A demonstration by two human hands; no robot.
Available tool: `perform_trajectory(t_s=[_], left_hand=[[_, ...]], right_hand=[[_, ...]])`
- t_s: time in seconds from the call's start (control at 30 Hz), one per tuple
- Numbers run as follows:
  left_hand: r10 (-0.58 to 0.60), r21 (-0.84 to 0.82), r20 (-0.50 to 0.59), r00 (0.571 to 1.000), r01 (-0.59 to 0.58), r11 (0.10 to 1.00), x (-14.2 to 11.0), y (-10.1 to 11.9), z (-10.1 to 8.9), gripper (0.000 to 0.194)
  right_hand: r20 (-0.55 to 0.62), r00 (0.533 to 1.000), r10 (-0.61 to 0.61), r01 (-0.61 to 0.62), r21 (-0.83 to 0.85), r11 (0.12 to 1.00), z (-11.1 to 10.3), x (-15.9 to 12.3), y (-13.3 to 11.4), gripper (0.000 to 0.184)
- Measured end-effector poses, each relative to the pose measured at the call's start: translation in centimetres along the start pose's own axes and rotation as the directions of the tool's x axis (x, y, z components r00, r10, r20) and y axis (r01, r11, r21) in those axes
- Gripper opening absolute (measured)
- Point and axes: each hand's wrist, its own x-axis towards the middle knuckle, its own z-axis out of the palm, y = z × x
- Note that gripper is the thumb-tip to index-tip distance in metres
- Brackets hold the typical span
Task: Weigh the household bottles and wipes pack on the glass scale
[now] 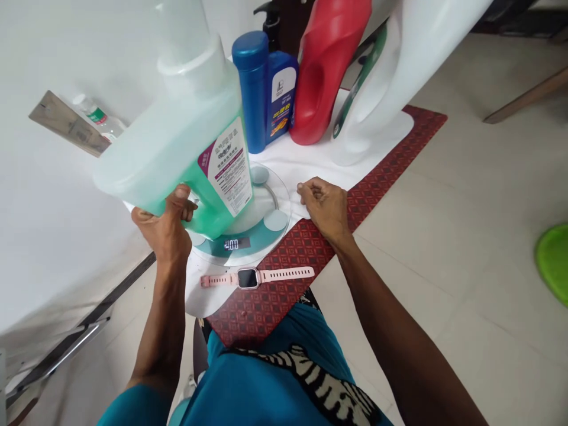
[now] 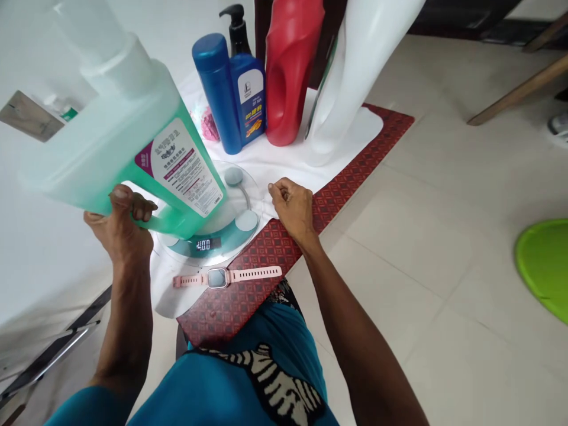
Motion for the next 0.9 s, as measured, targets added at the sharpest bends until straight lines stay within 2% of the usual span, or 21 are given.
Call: perform_trajectory(t_s=[0.17, 0.23, 0.3, 0.4, 0.47, 0.57, 0.63, 0.7, 0.8, 0.9], left_hand=[[0.071, 0.063, 0.183, 0.980, -0.084, 0.994, -0.4, 0.2, -2.8, 0.053], [0.106, 0.052, 0.177, 0.978, -0.117, 0.992, -0.4, 0.3, -3.6, 0.053], [0.127, 0.019, 0.169, 0.977, -0.132, 0.991, -0.4, 0.5, -3.7, 0.055], [0.106, -0.011, 0.163, 0.981, -0.106, 0.994, -0.1, 0.8, -2.3, 0.060], [0.075, -0.041, 0.073, 0.995, -0.072, 0.997, 0.1, 1.0, -0.8, 0.060], [0.016, -0.068, -0.108, 0.994, -0.024, 0.997, 0.6, 1.4, 1.0, 0.045], [-0.021, -0.067, -0.148, 0.989, 0.011, 0.998, 1.0, 1.8, 1.8, 0.034], [-0.023, -0.070, -0.136, 0.990, 0.014, 0.997, 1.5, 2.5, 2.4, 0.030], [0.026, -0.112, -0.079, 0.997, -0.034, 0.993, 2.3, 3.7, 3.7, 0.037], [0.044, -0.190, -0.017, 0.999, -0.047, 0.981, 3.3, 4.4, 6.3, 0.049]], right_hand=[[0.006, 1.000, 0.018, -0.018, 0.007, 1.000, 0.0, 0.0, 0.0, 0.037], [0.005, 1.000, 0.014, -0.014, 0.004, 1.000, 0.0, 0.0, 0.0, 0.037], [0.003, 1.000, 0.008, -0.008, 0.009, 1.000, 0.1, 0.1, 0.0, 0.039], [-0.012, 1.000, 0.002, -0.001, 0.045, 0.999, 0.1, 0.1, 0.0, 0.041], [-0.043, 0.999, 0.007, -0.003, 0.080, 0.997, 0.1, 0.0, -0.1, 0.041], [-0.106, 0.994, 0.029, -0.012, 0.156, 0.988, 0.0, -0.1, -0.4, 0.044], [-0.161, 0.985, 0.056, -0.019, 0.223, 0.975, -0.2, -0.1, -0.5, 0.048], [-0.222, 0.971, 0.088, -0.023, 0.277, 0.961, -0.3, -0.1, -0.7, 0.052], [-0.327, 0.940, 0.098, -0.003, 0.279, 0.960, -0.5, -0.2, -0.9, 0.056], [-0.418, 0.905, 0.085, 0.028, 0.259, 0.966, -0.6, -0.3, -1.0, 0.056]])
